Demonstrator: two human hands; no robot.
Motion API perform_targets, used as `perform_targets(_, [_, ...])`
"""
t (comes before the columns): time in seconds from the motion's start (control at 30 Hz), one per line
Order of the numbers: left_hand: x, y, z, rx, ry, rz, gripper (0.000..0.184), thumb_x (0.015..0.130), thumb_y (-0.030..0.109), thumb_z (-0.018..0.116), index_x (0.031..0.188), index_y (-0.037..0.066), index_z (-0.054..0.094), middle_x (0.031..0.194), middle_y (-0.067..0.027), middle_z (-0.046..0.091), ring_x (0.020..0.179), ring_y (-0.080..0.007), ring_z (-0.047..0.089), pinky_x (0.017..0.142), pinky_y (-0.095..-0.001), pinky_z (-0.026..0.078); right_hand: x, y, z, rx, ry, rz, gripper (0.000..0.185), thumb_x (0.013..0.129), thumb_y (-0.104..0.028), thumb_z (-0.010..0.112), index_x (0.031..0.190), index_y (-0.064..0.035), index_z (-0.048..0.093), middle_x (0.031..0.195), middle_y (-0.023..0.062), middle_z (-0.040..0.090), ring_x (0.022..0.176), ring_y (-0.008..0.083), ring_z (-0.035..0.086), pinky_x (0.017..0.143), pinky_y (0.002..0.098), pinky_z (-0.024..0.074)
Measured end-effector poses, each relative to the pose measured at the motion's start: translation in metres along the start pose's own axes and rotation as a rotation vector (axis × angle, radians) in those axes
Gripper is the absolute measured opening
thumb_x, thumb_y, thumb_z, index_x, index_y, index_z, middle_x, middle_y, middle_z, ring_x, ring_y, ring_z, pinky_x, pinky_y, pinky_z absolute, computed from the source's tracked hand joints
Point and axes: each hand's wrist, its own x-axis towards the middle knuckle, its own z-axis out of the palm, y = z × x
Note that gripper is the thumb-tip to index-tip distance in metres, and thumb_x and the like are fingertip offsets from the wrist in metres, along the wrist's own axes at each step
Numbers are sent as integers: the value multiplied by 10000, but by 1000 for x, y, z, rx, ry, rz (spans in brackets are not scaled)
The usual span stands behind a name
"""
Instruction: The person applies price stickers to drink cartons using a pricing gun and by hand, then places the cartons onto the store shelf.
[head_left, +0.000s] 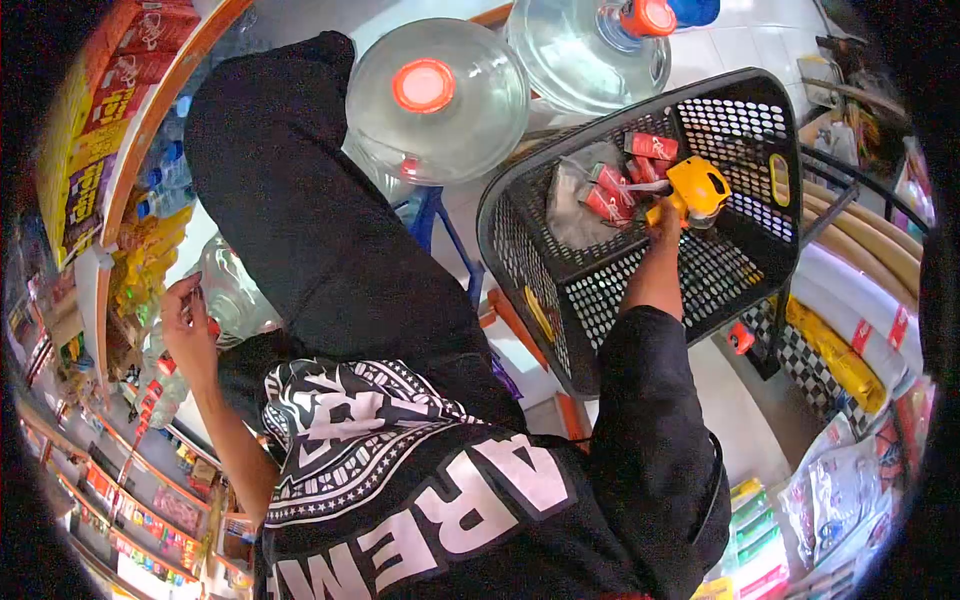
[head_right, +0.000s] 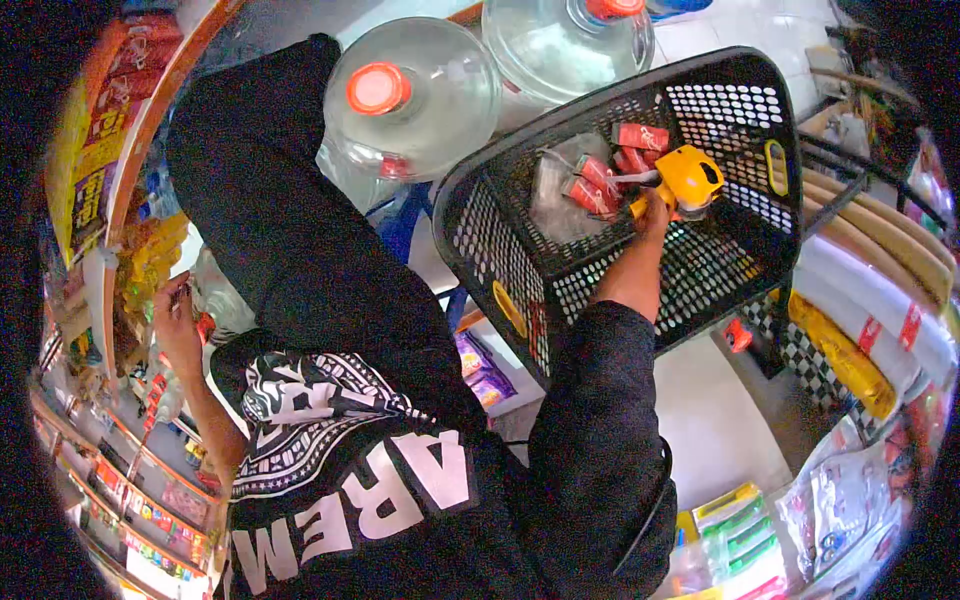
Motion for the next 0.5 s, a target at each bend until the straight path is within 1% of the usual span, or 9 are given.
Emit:
perform_targets(0.17, [-2, 5, 0, 84, 29, -21, 211, 822, -11, 509, 1012, 25, 593, 985, -93, 574, 914, -185, 547, 788, -282, 439, 8, -7, 16, -78, -15, -119, 346, 659, -17, 644, 974, -99, 529, 764, 12, 546, 656, 195, 556, 568, 312, 464])
perform_targets(0.2, [-3, 2, 0, 61, 40, -29, 209, 821, -10, 512, 1009, 28, 595, 983, -91, 574, 913, -187, 548, 787, -282, 441, 8, -6, 17, -135, 54, -158, 337, 657, -27, 647, 967, -91, 532, 757, 13, 547, 641, 190, 552, 557, 309, 458])
perform_targets(0.27, [-4, -3, 1, 8, 70, -45, 205, 819, -7, 518, 1002, 36, 599, 978, -85, 572, 912, -189, 550, 787, -283, 444, -20, -16, 36, -245, 185, -249, 321, 655, -47, 653, 953, -74, 537, 745, 13, 550, 611, 181, 542, 534, 304, 448])
perform_targets(0.3, [-4, -5, 0, -3, 84, -50, 205, 819, -7, 518, 1002, 36, 599, 978, -85, 572, 912, -189, 550, 787, -283, 444, -27, -20, 37, -247, 174, -262, 321, 655, -47, 653, 953, -74, 537, 745, 13, 550, 611, 181, 542, 534, 304, 448])
perform_targets(0.37, [-5, -6, -1, -23, 91, 7, 200, 815, -1, 525, 996, 40, 601, 977, -87, 571, 913, -195, 554, 784, -285, 449, -46, -26, 28, -419, 213, -415, 300, 660, -123, 682, 922, -48, 557, 726, 15, 552, 597, 161, 527, 515, 299, 433])
perform_targets(0.43, [-6, -5, 2, -49, 146, 22, 197, 814, 2, 528, 992, 41, 602, 977, -88, 571, 913, -197, 556, 782, -287, 451, 4, -34, -44, -1144, 293, -635, 309, 659, -212, 713, 870, -27, 584, 712, 21, 556, 597, 152, 515, 521, 301, 434])
perform_targets(0.47, [-5, -5, 5, -114, 104, 4, 205, 802, -5, 534, 990, 41, 602, 975, -91, 570, 909, -198, 558, 774, -286, 456, -60, -50, -17, -889, 260, -653, 352, 701, -306, 694, 878, -12, 612, 759, 43, 594, 657, 168, 548, 579, 302, 452])
perform_targets(0.5, [-2, -5, 6, -174, 67, -8, 213, 790, -12, 541, 987, 41, 602, 973, -95, 569, 905, -200, 560, 765, -286, 460, -143, -68, 12, -942, 309, -678, 414, 741, -374, 652, 922, -3, 624, 830, 70, 624, 726, 185, 569, 628, 305, 467])
